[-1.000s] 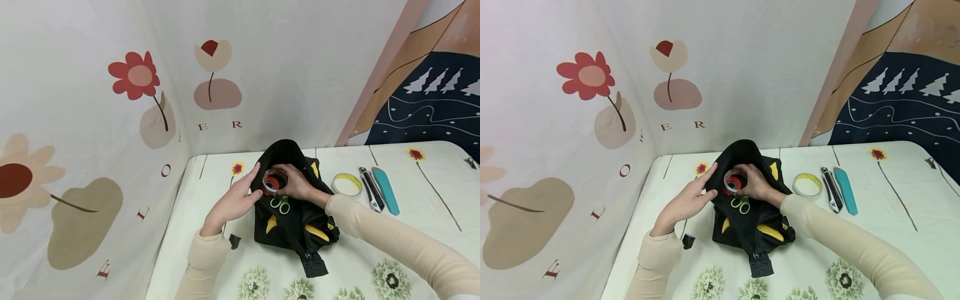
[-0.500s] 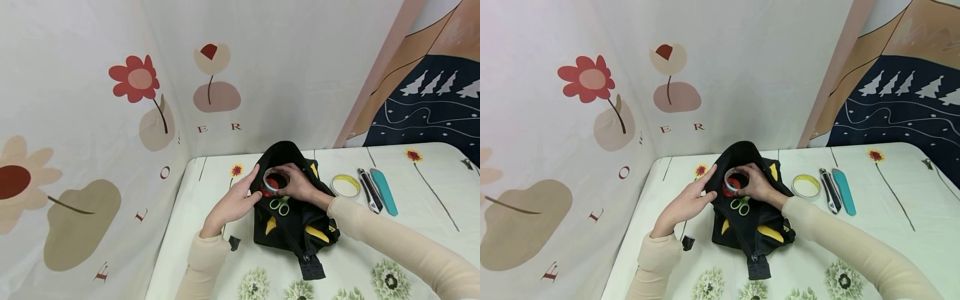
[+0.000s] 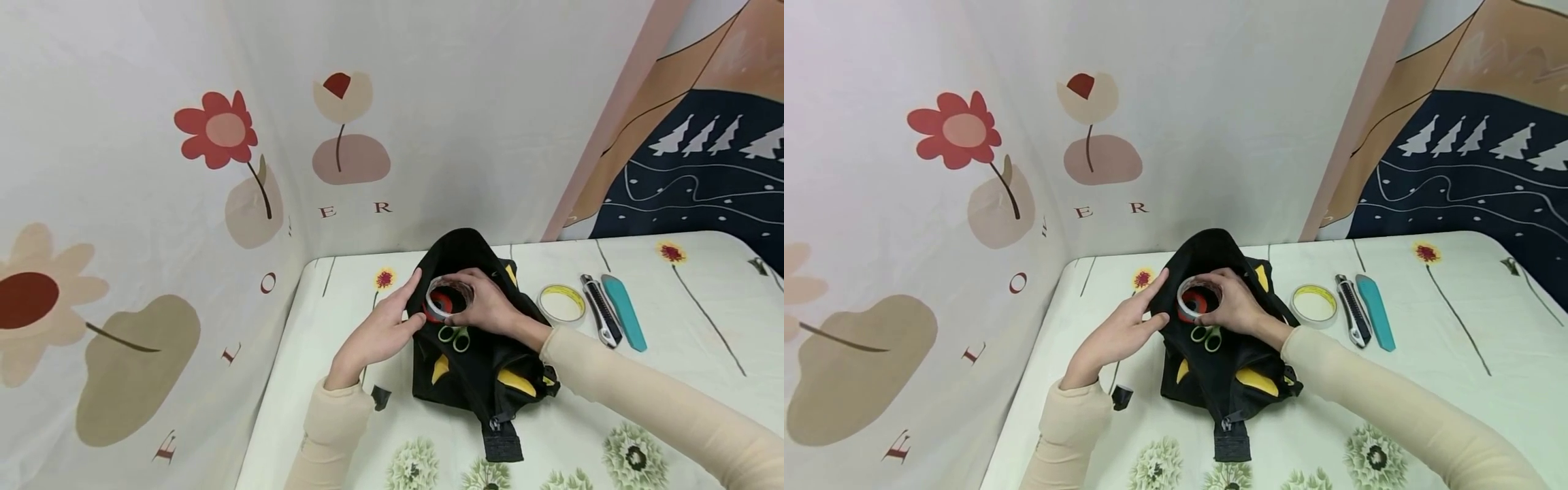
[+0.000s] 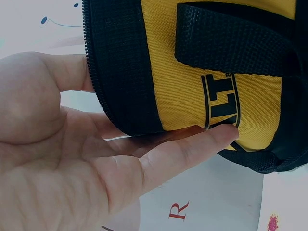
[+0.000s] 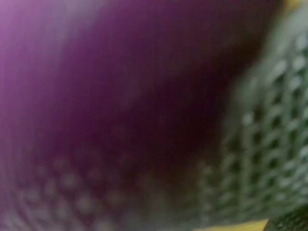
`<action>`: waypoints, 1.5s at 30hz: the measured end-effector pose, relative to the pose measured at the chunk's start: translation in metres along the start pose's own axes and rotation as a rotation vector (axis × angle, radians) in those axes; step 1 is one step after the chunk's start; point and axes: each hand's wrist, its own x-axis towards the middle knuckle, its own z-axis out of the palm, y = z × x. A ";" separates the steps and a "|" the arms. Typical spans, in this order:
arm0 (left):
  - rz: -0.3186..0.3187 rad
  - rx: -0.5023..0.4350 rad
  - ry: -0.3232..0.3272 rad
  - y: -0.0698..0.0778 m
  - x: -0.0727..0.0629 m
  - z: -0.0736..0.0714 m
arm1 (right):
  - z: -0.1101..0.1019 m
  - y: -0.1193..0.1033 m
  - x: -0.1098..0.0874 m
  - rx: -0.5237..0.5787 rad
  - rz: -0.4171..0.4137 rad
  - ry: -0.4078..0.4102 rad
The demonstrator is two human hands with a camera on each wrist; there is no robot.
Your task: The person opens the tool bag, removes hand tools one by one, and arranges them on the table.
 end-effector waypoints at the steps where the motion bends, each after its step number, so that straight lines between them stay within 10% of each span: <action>1: -0.001 0.000 0.000 0.000 0.000 0.000 | -0.001 -0.001 -0.001 -0.005 -0.005 0.000; 45: -0.001 0.021 0.005 -0.001 0.003 0.001 | -0.063 -0.046 -0.055 0.116 -0.172 0.153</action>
